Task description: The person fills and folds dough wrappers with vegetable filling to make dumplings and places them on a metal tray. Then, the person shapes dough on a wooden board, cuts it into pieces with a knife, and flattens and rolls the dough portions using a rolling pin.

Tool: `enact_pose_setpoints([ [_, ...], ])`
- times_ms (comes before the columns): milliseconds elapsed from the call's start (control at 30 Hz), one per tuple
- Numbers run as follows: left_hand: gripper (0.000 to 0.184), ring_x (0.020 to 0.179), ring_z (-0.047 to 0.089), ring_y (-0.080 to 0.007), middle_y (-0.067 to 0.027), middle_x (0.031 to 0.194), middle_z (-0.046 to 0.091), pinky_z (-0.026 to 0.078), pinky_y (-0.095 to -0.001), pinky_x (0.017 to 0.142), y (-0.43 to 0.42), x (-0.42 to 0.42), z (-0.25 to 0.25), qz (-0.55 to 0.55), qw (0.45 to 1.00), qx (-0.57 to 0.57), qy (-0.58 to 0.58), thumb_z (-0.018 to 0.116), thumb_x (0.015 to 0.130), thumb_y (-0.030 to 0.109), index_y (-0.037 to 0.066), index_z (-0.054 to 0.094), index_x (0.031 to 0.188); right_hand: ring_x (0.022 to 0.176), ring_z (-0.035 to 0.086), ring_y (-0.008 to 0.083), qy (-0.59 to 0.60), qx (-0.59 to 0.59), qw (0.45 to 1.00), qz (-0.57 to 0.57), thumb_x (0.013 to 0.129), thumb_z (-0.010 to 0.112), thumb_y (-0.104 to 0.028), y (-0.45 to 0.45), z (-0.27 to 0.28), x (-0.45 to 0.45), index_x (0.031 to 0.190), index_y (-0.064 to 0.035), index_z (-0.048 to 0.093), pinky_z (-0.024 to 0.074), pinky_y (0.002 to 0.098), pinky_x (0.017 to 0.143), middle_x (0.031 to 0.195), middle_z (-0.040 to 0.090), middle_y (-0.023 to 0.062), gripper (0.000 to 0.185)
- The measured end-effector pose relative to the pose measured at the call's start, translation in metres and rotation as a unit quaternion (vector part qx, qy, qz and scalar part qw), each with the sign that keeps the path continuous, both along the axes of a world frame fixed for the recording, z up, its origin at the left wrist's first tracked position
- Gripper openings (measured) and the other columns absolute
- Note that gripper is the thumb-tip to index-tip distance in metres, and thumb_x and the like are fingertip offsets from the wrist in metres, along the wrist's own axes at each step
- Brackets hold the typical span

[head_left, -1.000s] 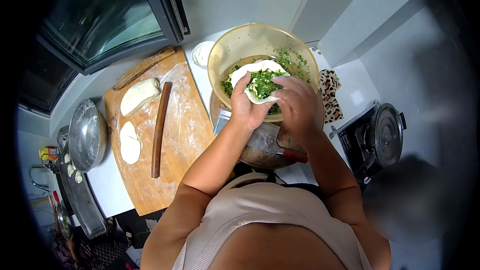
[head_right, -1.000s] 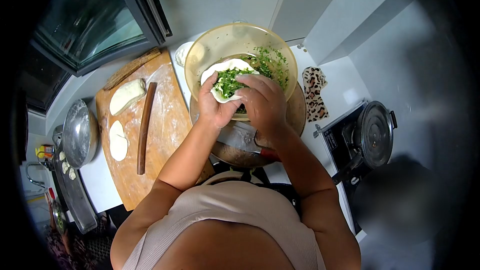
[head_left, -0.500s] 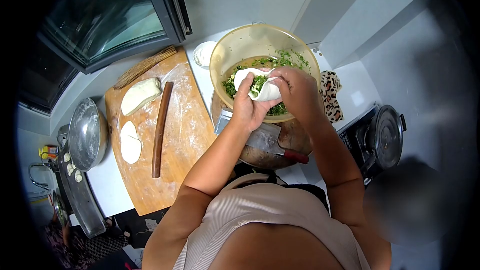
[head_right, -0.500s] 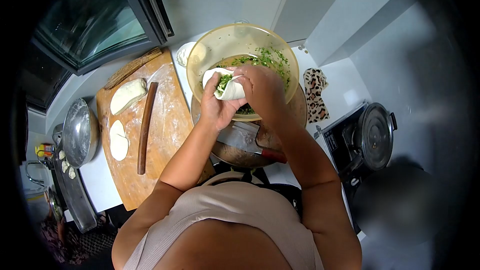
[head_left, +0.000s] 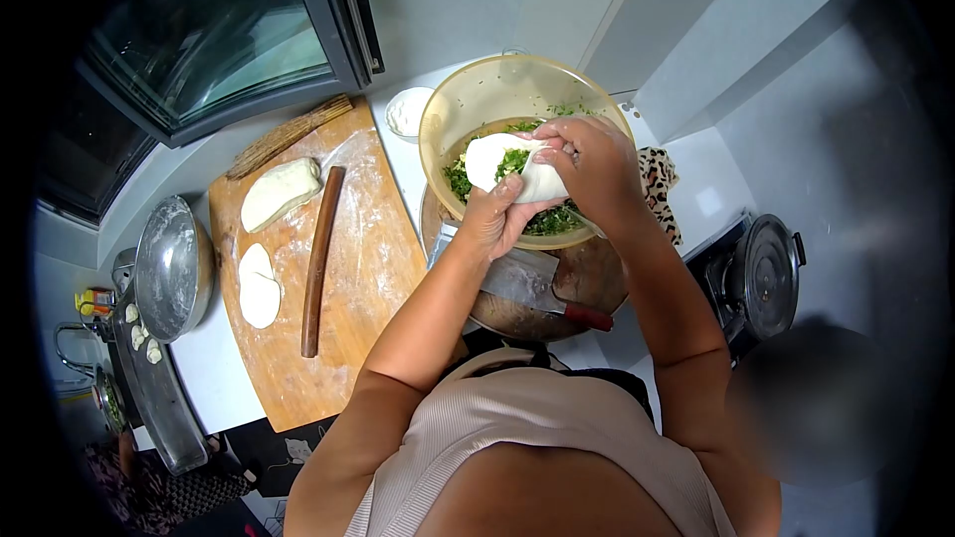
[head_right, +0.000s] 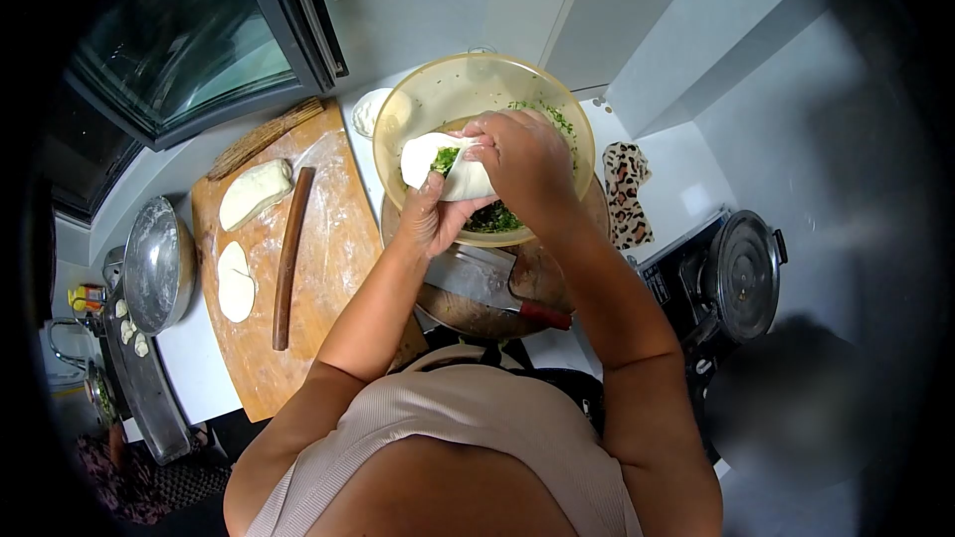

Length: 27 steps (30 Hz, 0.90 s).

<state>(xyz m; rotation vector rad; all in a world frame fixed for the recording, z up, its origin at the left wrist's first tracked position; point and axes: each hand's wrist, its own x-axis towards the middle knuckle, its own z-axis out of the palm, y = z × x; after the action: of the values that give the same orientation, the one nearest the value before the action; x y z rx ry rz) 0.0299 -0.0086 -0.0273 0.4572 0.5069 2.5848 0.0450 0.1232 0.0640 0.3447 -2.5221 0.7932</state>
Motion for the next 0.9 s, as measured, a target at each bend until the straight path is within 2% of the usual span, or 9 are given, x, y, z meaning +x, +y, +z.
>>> enact_pose_setpoints([
  [200, 0.081, 0.121, 0.052, -0.032, -0.0152, 0.132, 0.048, 0.051, -0.0508, 0.096, -0.002, 0.001, -0.003, -0.002, 1.0, -0.021, -0.019, 0.08, 0.076, 0.026, 0.002, 0.032, 0.136, 0.081, 0.062, 0.027, 0.064, 0.062, 0.996, 0.013, 0.072, 0.072, -0.008, 0.004, -0.003, -0.002, 0.085, -0.0055, 0.07, 0.0491, 0.0376, 0.075, 0.082, 0.067, 0.0086, 0.014],
  [333, 0.079, 0.121, 0.052, -0.0303, -0.013, 0.132, 0.046, 0.052, -0.0504, 0.096, -0.001, 0.004, -0.001, -0.022, 1.0, -0.002, -0.004, 0.079, 0.076, 0.019, 0.006, 0.03, 0.137, 0.081, 0.06, 0.0283, 0.103, 0.072, 0.992, -0.006, 0.069, 0.072, -0.01, 0.002, 0.002, 0.0, 0.077, -0.0077, 0.068, 0.0485, 0.0403, 0.072, 0.078, 0.064, 0.0064, 0.01],
  [500, 0.07, 0.118, 0.054, -0.0276, -0.0113, 0.128, 0.048, 0.054, -0.0473, 0.094, 0.002, 0.01, 0.01, 0.018, 0.996, -0.064, 0.052, 0.074, 0.078, 0.007, 0.012, 0.033, 0.135, 0.078, 0.06, 0.0288, 0.101, 0.062, 0.993, 0.0, 0.069, 0.071, -0.011, 0.006, -0.003, -0.001, 0.076, -0.0078, 0.067, 0.0482, 0.0404, 0.071, 0.078, 0.065, 0.0059, 0.008],
  [600, 0.063, 0.116, 0.055, -0.0277, -0.0123, 0.125, 0.05, 0.055, -0.0481, 0.091, 0.005, 0.008, 0.013, 0.034, 0.991, -0.128, 0.009, 0.07, 0.08, 0.002, 0.012, 0.036, 0.132, 0.078, 0.06, 0.0285, 0.066, 0.063, 0.995, 0.042, 0.072, 0.07, -0.011, 0.012, -0.003, -0.003, 0.081, -0.0081, 0.068, 0.0483, 0.0392, 0.071, 0.082, 0.066, 0.0071, 0.01],
  [633, 0.06, 0.116, 0.055, -0.0291, -0.0133, 0.125, 0.05, 0.054, -0.0497, 0.092, 0.005, 0.007, 0.013, 0.026, 0.995, -0.099, -0.016, 0.069, 0.081, 0.001, 0.012, 0.037, 0.131, 0.078, 0.06, 0.0282, 0.047, 0.064, 0.995, 0.061, 0.073, 0.069, -0.011, 0.015, -0.002, -0.005, 0.084, -0.0081, 0.069, 0.0484, 0.0385, 0.071, 0.084, 0.066, 0.0078, 0.011],
  [733, 0.054, 0.117, 0.054, -0.0335, -0.0164, 0.125, 0.049, 0.052, -0.0546, 0.094, 0.005, 0.004, 0.018, 0.011, 0.998, -0.016, -0.068, 0.066, 0.082, 0.0, 0.011, 0.039, 0.127, 0.081, 0.063, 0.0216, 0.063, -0.08, 0.994, 0.048, 0.082, 0.067, -0.012, 0.026, 0.012, -0.003, 0.102, -0.005, 0.068, 0.0496, 0.0338, 0.072, 0.091, 0.067, 0.0088, 0.02],
  [767, 0.052, 0.117, 0.053, -0.0351, -0.0174, 0.125, 0.049, 0.051, -0.0563, 0.094, 0.005, 0.005, 0.022, 0.012, 0.997, 0.009, -0.072, 0.066, 0.083, 0.0, 0.011, 0.039, 0.126, 0.083, 0.063, 0.0193, 0.027, -0.195, 0.98, 0.032, 0.085, 0.066, -0.013, 0.032, 0.009, 0.0, 0.106, -0.0033, 0.065, 0.0499, 0.0317, 0.073, 0.094, 0.067, 0.0093, 0.023],
  [833, 0.051, 0.12, 0.05, -0.0395, -0.0197, 0.127, 0.048, 0.046, -0.0588, 0.099, 0.005, 0.004, 0.026, 0.013, 0.996, 0.044, -0.075, 0.065, 0.084, 0.001, 0.009, 0.038, 0.126, 0.087, 0.063, 0.0147, -0.042, -0.414, 0.909, 0.002, 0.09, 0.064, -0.014, 0.042, -0.003, 0.005, 0.115, 0.0002, 0.061, 0.0505, 0.0274, 0.076, 0.099, 0.067, 0.0102, 0.029],
  [900, 0.052, 0.121, 0.049, -0.0389, -0.0196, 0.127, 0.048, 0.045, -0.0587, 0.1, 0.005, 0.001, 0.025, 0.028, 0.996, 0.041, -0.076, 0.065, 0.084, 0.001, 0.009, 0.038, 0.126, 0.089, 0.061, 0.0136, -0.158, -0.449, 0.879, -0.022, 0.09, 0.058, -0.006, 0.042, -0.013, 0.015, 0.119, 0.0007, 0.058, 0.0502, 0.0253, 0.079, 0.101, 0.065, 0.0096, 0.029],
])
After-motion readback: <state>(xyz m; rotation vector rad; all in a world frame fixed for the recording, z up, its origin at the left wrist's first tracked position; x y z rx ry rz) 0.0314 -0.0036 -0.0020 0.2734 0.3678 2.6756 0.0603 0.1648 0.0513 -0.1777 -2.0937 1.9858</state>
